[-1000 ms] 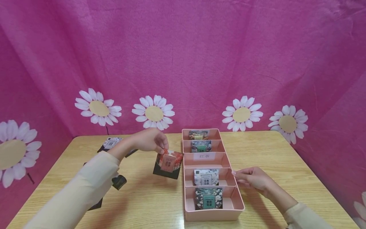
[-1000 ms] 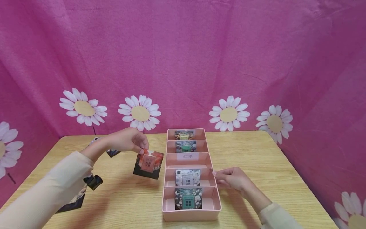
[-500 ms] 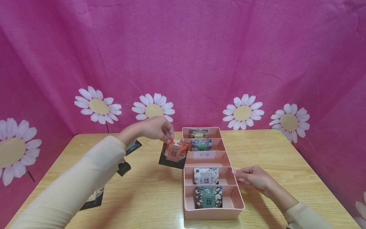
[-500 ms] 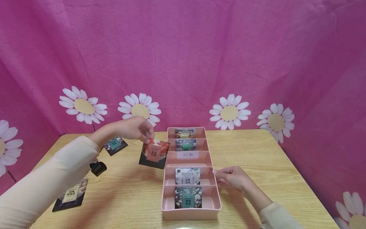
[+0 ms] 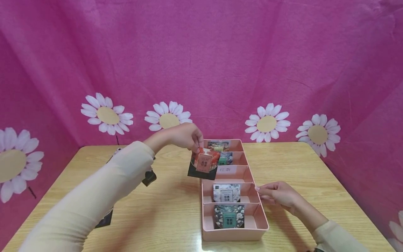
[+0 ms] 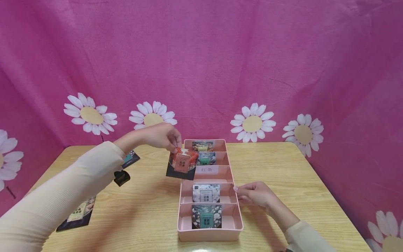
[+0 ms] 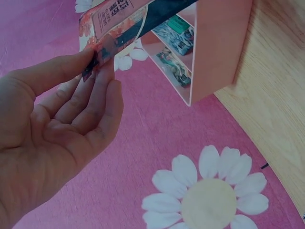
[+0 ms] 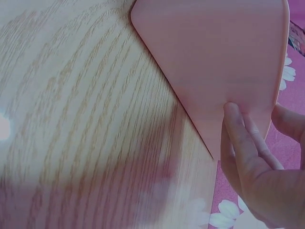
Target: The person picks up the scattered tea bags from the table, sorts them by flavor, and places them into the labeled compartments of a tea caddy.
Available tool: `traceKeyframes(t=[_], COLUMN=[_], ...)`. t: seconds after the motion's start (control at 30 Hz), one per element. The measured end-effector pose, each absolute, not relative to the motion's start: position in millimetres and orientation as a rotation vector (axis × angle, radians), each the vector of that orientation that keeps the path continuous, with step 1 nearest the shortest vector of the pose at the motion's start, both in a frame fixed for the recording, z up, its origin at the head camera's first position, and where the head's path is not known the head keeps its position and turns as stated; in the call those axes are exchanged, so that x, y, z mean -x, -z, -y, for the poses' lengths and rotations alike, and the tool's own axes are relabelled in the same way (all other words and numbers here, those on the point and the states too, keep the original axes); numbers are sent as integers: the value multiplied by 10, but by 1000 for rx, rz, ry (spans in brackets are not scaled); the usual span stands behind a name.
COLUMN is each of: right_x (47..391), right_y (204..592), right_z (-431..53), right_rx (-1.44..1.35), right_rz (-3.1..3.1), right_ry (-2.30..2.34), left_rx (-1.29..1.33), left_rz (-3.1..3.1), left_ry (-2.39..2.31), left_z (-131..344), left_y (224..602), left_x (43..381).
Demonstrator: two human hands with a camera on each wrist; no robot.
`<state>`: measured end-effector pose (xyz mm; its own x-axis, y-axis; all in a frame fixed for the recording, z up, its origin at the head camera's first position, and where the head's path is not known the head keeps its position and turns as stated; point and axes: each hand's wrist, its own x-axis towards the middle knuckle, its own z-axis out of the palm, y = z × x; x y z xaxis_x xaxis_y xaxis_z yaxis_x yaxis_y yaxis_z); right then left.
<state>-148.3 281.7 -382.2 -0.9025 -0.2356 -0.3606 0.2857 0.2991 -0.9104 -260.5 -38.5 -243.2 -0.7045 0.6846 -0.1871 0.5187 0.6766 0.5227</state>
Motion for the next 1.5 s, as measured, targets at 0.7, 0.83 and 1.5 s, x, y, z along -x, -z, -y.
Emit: traceKeyframes(t=[0.7,0.83,1.5], right_x=[1493,1494,1486], right_y=[3821,3822,3828], right_z=[-2827,-2831,-2829], right_rx=[-23,-29,-59], right_rz=[-2130,-2136,-2197], right_ry=[1660,1653,1601], left_rx=[-961,-957,-978], left_rz=[-2534,-2533,-2475], left_ry=[-607,-614,-548], left_z=[81,33,-261], left_y=[2456,2485,2736], left_x=[2671,2703,2731])
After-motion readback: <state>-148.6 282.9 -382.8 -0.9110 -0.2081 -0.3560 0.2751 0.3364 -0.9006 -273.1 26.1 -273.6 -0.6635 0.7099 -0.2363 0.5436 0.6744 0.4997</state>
